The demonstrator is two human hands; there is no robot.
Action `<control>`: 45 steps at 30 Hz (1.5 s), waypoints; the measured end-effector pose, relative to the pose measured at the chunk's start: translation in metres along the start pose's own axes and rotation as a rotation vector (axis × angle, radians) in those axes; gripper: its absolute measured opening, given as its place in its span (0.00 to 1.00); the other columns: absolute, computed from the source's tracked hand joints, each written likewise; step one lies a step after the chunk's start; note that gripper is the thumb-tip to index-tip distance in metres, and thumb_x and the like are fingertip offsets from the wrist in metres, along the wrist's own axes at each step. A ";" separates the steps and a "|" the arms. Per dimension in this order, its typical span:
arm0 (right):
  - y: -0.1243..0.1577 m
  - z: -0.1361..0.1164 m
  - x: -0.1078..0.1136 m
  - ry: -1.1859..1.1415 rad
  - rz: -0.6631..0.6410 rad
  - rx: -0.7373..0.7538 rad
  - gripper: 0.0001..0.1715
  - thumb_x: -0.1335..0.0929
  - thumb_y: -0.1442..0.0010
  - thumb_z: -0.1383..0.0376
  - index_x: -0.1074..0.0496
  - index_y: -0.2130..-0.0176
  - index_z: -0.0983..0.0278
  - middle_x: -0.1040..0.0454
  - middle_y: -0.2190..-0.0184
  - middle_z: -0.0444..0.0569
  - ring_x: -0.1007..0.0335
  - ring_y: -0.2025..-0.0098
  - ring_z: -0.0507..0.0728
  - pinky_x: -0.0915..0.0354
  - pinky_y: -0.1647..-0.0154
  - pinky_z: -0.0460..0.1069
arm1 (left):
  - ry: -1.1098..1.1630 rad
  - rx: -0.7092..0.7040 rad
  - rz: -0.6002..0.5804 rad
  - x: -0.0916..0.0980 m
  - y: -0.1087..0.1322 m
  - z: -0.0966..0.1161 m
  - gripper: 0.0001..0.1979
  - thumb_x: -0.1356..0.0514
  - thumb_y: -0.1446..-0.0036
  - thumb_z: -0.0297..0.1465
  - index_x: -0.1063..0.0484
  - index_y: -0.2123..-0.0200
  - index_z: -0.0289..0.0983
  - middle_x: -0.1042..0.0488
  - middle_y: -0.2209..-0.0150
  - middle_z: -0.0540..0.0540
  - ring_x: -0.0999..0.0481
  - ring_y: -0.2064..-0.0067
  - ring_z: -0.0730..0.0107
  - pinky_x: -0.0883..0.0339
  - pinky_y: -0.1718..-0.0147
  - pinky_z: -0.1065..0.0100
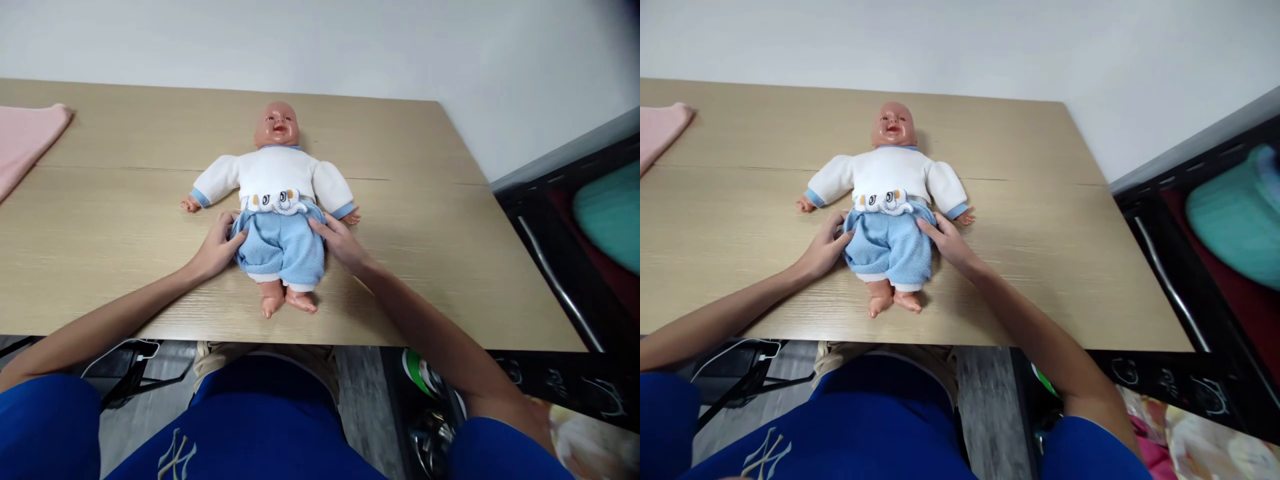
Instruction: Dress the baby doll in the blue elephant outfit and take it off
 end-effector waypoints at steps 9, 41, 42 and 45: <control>-0.008 -0.011 0.016 0.002 -0.060 0.065 0.42 0.22 0.42 0.23 0.27 0.58 0.54 0.32 0.67 0.40 0.35 0.65 0.56 0.30 0.62 0.51 | 0.528 0.200 -0.075 0.010 -0.029 -0.020 0.25 0.19 0.41 0.49 0.22 0.53 0.40 0.16 0.55 0.43 0.18 0.51 0.58 0.21 0.46 0.58; -0.061 0.008 0.007 -0.413 0.144 0.075 0.36 0.17 0.42 0.34 0.23 0.48 0.50 0.13 0.46 0.43 0.17 0.37 0.62 0.24 0.25 0.59 | 0.332 -0.126 0.117 0.011 -0.094 -0.032 0.30 0.29 0.30 0.63 0.21 0.53 0.42 0.20 0.58 0.46 0.22 0.58 0.61 0.26 0.55 0.62; -0.063 0.007 0.006 -0.409 0.125 0.074 0.36 0.17 0.41 0.34 0.22 0.46 0.50 0.12 0.44 0.43 0.17 0.35 0.63 0.26 0.23 0.60 | 0.365 -0.119 0.107 0.008 -0.099 -0.032 0.30 0.29 0.31 0.64 0.20 0.53 0.41 0.18 0.58 0.45 0.21 0.57 0.60 0.25 0.55 0.61; -0.065 0.005 0.005 -0.378 0.077 0.073 0.36 0.18 0.40 0.35 0.20 0.43 0.50 0.12 0.40 0.44 0.18 0.32 0.63 0.28 0.19 0.61 | 0.460 -0.074 0.048 0.001 -0.109 -0.034 0.33 0.29 0.33 0.66 0.19 0.54 0.40 0.15 0.56 0.42 0.18 0.55 0.55 0.24 0.54 0.59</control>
Point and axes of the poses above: each hand's wrist, its own y-axis away from the middle knuckle, its own x-axis out of the back of the hand, z = x × y, the point moved 4 cm from there along -y, towards the middle knuckle
